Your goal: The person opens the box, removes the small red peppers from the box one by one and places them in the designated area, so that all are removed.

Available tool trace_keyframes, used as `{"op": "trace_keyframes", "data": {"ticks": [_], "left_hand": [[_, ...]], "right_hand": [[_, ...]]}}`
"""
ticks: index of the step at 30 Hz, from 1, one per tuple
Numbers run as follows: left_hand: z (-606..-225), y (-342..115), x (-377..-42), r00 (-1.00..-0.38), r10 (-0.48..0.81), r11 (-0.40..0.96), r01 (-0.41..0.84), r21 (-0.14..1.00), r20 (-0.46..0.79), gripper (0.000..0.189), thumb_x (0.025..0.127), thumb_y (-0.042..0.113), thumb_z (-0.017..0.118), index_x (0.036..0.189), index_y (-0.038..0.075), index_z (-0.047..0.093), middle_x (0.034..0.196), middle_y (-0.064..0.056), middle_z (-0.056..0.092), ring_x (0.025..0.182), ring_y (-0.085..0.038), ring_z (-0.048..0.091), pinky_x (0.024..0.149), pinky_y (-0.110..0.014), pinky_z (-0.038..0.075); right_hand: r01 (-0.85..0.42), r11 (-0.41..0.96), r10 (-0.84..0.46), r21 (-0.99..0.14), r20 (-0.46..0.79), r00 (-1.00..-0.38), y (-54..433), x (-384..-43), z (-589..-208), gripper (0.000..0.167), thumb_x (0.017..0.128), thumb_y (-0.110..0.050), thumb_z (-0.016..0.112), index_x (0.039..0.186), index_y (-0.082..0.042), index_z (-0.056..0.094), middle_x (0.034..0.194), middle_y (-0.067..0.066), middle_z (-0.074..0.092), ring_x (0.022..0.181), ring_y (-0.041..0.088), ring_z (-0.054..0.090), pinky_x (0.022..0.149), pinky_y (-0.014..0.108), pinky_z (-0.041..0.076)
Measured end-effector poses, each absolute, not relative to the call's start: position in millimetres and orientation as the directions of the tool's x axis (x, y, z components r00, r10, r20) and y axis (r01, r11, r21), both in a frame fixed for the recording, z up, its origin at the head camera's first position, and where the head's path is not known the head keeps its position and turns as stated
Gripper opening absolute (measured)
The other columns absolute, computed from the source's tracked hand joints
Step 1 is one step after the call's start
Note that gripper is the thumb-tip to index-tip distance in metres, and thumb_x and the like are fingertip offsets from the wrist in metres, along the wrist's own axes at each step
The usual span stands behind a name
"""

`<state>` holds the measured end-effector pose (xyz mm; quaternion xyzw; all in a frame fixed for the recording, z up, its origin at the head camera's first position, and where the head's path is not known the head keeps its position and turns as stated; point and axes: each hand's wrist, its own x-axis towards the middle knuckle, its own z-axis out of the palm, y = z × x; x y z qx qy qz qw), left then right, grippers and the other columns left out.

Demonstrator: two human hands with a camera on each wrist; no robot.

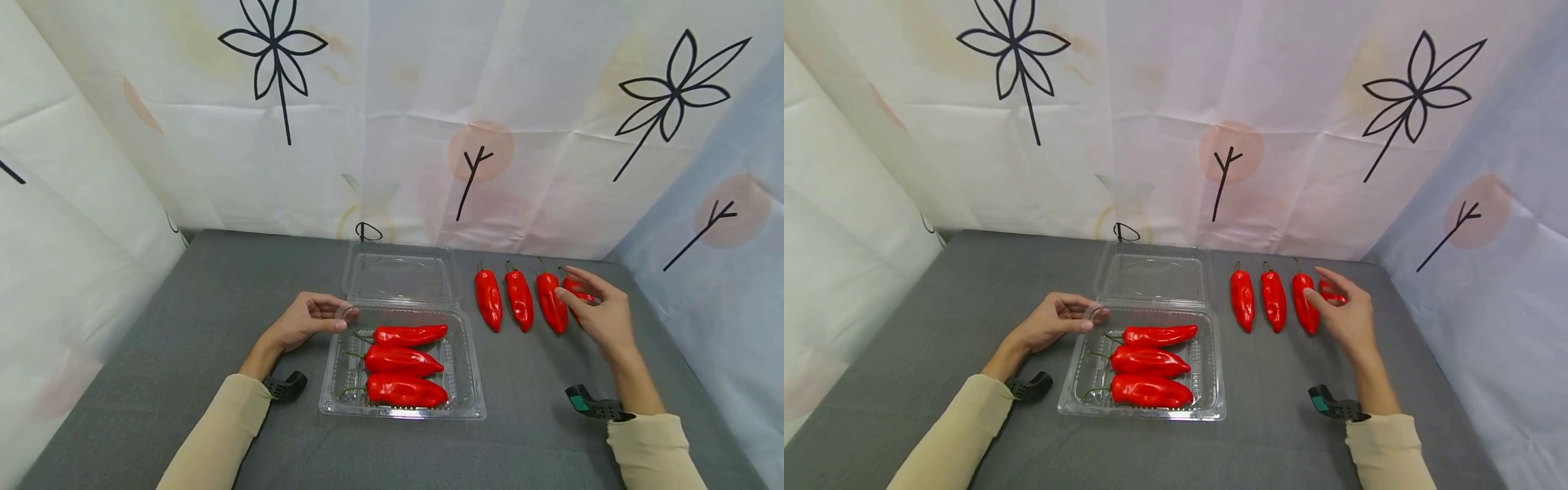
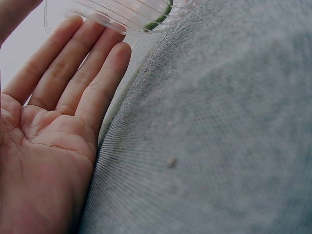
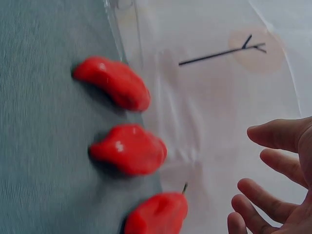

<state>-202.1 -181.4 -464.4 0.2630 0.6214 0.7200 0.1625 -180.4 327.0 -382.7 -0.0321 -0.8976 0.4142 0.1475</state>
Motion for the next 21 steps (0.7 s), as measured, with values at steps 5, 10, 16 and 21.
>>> {"op": "trace_keyframes", "data": {"ticks": [5, 10, 16, 21], "left_hand": [[-463.5, -181.6, -201.2, -0.808, 0.561, -0.174, 0.093, 0.98, 0.177, 0.043, 0.088, 0.0, 0.077, 0.122, -0.02, 0.059, 0.118, -0.023, 0.07, 0.11, -0.027, 0.07, 0.092, -0.036, 0.057], [-462.8, -181.2, -200.9, -0.813, 0.556, -0.164, 0.095, 0.982, 0.172, 0.044, 0.088, 0.001, 0.077, 0.122, -0.019, 0.06, 0.118, -0.023, 0.071, 0.11, -0.027, 0.07, 0.092, -0.036, 0.057], [-462.8, -180.9, -200.7, -0.814, 0.557, -0.173, 0.083, 0.981, 0.167, 0.045, 0.087, 0.002, 0.078, 0.122, -0.019, 0.06, 0.118, -0.023, 0.071, 0.11, -0.027, 0.07, 0.092, -0.036, 0.057], [-464.2, -181.3, -201.1, -0.81, 0.559, -0.182, 0.086, 0.98, 0.175, 0.043, 0.088, 0.0, 0.077, 0.123, -0.019, 0.06, 0.118, -0.024, 0.07, 0.111, -0.029, 0.07, 0.092, -0.036, 0.057]], "right_hand": [[-0.144, 0.64, 0.121, -0.755, 0.285, -0.951, 309.8, -178.9, -378.3, 0.05, 0.097, -0.024, 0.07, 0.142, -0.005, 0.058, 0.133, 0.018, 0.059, 0.108, 0.019, 0.053, 0.081, 0.013, 0.042], [-0.212, 0.624, 0.058, -0.752, 0.316, -0.947, 294.9, -176.6, -374.1, 0.049, 0.096, -0.022, 0.073, 0.141, -0.007, 0.06, 0.123, 0.01, 0.062, 0.105, 0.011, 0.056, 0.081, 0.011, 0.045], [-0.286, 0.603, -0.01, -0.745, 0.351, -0.936, 282.2, -174.0, -367.7, 0.047, 0.094, -0.015, 0.074, 0.139, -0.007, 0.061, 0.124, 0.004, 0.064, 0.101, 0.002, 0.056, 0.078, 0.014, 0.047], [-0.334, 0.586, -0.051, -0.738, 0.377, -0.925, 272.6, -171.4, -362.4, 0.047, 0.094, -0.012, 0.074, 0.139, -0.006, 0.061, 0.131, 0.015, 0.063, 0.106, 0.003, 0.056, 0.086, 0.017, 0.046]]}}
